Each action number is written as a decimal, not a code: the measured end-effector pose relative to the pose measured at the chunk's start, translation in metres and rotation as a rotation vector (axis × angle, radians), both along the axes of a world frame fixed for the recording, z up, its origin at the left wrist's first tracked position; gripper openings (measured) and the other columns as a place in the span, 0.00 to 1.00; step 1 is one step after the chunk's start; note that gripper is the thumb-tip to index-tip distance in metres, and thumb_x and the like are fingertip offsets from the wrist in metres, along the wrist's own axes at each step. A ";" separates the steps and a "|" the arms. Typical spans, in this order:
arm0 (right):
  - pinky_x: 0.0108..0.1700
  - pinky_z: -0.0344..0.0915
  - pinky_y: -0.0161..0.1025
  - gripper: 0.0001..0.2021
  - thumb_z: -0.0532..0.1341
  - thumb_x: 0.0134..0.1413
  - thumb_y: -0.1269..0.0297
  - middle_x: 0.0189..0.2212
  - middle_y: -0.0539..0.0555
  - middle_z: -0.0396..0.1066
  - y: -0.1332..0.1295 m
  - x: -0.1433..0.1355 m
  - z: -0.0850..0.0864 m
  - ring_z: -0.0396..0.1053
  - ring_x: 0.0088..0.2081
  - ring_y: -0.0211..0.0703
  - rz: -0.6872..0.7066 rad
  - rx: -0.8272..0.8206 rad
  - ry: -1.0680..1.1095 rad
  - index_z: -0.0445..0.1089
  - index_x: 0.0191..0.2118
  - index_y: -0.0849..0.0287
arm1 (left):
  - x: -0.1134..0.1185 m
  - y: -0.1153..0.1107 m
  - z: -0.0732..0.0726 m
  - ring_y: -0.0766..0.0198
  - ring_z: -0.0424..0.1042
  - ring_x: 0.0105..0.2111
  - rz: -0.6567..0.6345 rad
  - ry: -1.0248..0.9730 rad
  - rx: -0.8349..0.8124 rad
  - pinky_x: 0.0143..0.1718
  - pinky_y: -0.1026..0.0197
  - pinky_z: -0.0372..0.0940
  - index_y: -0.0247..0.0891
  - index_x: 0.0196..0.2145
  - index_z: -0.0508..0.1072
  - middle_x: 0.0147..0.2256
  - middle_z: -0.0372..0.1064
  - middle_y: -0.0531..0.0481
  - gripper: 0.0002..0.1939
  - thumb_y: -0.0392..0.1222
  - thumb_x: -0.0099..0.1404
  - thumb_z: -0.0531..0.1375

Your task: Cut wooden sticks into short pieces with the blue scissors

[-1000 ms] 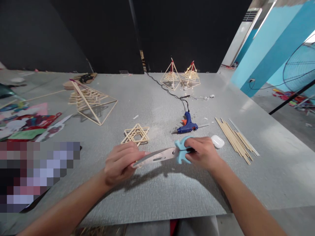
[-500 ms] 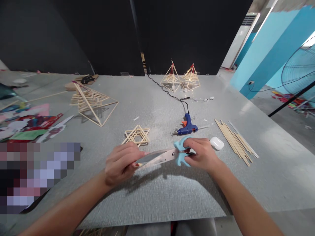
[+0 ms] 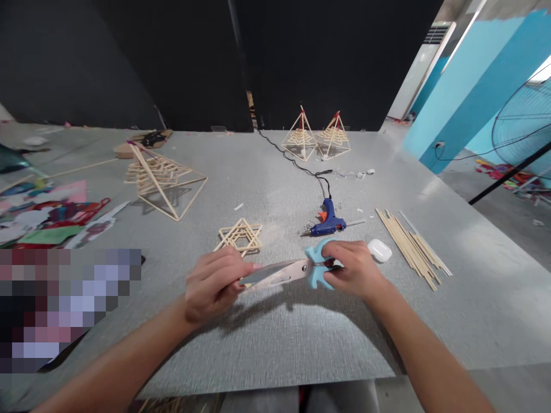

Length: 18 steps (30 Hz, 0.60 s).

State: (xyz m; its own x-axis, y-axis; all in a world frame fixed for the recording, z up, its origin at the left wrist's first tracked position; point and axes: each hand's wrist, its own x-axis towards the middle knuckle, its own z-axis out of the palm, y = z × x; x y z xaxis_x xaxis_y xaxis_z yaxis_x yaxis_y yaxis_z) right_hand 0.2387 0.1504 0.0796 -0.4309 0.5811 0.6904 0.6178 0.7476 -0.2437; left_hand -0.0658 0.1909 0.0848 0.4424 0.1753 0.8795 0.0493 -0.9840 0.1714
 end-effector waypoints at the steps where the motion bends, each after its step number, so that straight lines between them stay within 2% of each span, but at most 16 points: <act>1: 0.28 0.59 0.32 0.08 0.60 0.54 0.75 0.24 0.45 0.68 0.000 0.000 0.000 0.62 0.23 0.34 0.003 -0.001 -0.006 0.64 0.35 0.53 | 0.000 0.000 0.000 0.63 0.66 0.28 0.005 0.000 0.002 0.32 0.60 0.64 0.32 0.51 0.76 0.30 0.74 0.49 0.11 0.36 0.83 0.54; 9: 0.28 0.58 0.32 0.09 0.58 0.50 0.77 0.23 0.44 0.67 0.000 0.002 0.005 0.60 0.22 0.34 -0.044 0.013 -0.043 0.65 0.32 0.54 | -0.001 0.001 0.004 0.63 0.67 0.28 0.013 0.045 0.052 0.31 0.60 0.65 0.32 0.51 0.76 0.29 0.75 0.49 0.12 0.38 0.85 0.53; 13: 0.27 0.55 0.33 0.09 0.58 0.48 0.78 0.21 0.43 0.64 -0.001 0.003 0.005 0.57 0.21 0.33 -0.112 0.046 -0.062 0.65 0.30 0.54 | -0.001 0.002 0.006 0.64 0.68 0.27 0.036 0.060 0.071 0.30 0.60 0.65 0.33 0.50 0.75 0.29 0.75 0.50 0.12 0.38 0.85 0.53; 18: 0.25 0.50 0.35 0.10 0.58 0.46 0.78 0.18 0.42 0.60 0.000 0.001 0.001 0.52 0.20 0.33 -0.143 0.079 0.027 0.62 0.27 0.53 | 0.000 0.002 0.004 0.63 0.69 0.26 0.022 0.051 0.059 0.29 0.59 0.66 0.34 0.50 0.75 0.28 0.75 0.49 0.13 0.39 0.85 0.52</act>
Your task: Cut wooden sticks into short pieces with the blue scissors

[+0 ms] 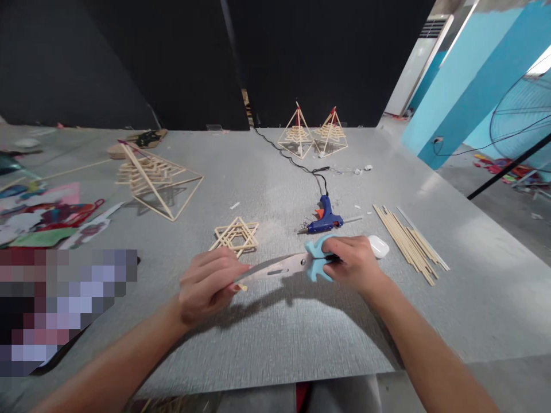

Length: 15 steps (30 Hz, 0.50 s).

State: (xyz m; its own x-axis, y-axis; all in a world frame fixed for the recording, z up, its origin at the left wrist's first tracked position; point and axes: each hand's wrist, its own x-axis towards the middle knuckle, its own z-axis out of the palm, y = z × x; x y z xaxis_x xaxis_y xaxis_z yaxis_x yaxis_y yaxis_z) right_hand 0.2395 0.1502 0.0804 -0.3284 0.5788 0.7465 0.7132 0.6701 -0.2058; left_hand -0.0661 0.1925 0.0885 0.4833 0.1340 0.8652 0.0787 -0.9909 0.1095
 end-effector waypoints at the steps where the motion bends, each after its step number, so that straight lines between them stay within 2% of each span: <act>1: 0.25 0.50 0.35 0.10 0.58 0.47 0.77 0.18 0.42 0.60 0.000 0.000 -0.001 0.52 0.20 0.33 -0.009 0.000 0.026 0.62 0.27 0.53 | 0.000 0.000 0.000 0.64 0.69 0.26 0.001 -0.011 -0.010 0.29 0.59 0.65 0.34 0.50 0.76 0.28 0.74 0.50 0.13 0.39 0.85 0.52; 6: 0.24 0.52 0.35 0.10 0.66 0.56 0.67 0.18 0.44 0.61 0.000 0.000 -0.003 0.52 0.20 0.34 -0.171 -0.090 0.144 0.67 0.26 0.54 | 0.000 -0.001 0.000 0.63 0.69 0.26 0.001 -0.005 -0.028 0.29 0.60 0.66 0.35 0.50 0.76 0.28 0.74 0.50 0.13 0.41 0.85 0.52; 9: 0.27 0.57 0.35 0.15 0.73 0.56 0.57 0.19 0.45 0.63 -0.001 -0.007 -0.001 0.55 0.22 0.34 -0.251 -0.255 0.313 0.70 0.26 0.55 | 0.001 -0.002 -0.001 0.64 0.70 0.27 0.011 -0.004 -0.045 0.31 0.60 0.68 0.36 0.50 0.76 0.29 0.76 0.50 0.12 0.40 0.84 0.53; 12: 0.29 0.63 0.35 0.19 0.77 0.50 0.50 0.22 0.47 0.68 -0.002 -0.023 -0.001 0.63 0.25 0.37 -0.142 -0.525 0.565 0.72 0.26 0.56 | 0.008 -0.006 -0.007 0.65 0.73 0.28 0.057 -0.060 -0.144 0.33 0.62 0.69 0.36 0.47 0.76 0.31 0.77 0.50 0.11 0.40 0.84 0.54; 15: 0.29 0.66 0.36 0.20 0.80 0.44 0.50 0.25 0.49 0.73 -0.003 -0.041 -0.007 0.67 0.26 0.38 0.074 -0.809 0.812 0.74 0.29 0.57 | 0.017 -0.013 -0.018 0.68 0.71 0.25 0.082 -0.004 -0.386 0.29 0.66 0.65 0.37 0.44 0.77 0.26 0.73 0.55 0.13 0.43 0.84 0.55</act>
State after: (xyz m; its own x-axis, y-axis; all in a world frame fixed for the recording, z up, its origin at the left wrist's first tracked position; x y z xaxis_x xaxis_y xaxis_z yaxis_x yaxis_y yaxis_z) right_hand 0.1989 0.1469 0.0735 0.0266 0.9848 0.1717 0.1377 0.1665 -0.9764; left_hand -0.0496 0.1795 0.0702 0.4545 0.4880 0.7452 0.1547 -0.8671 0.4736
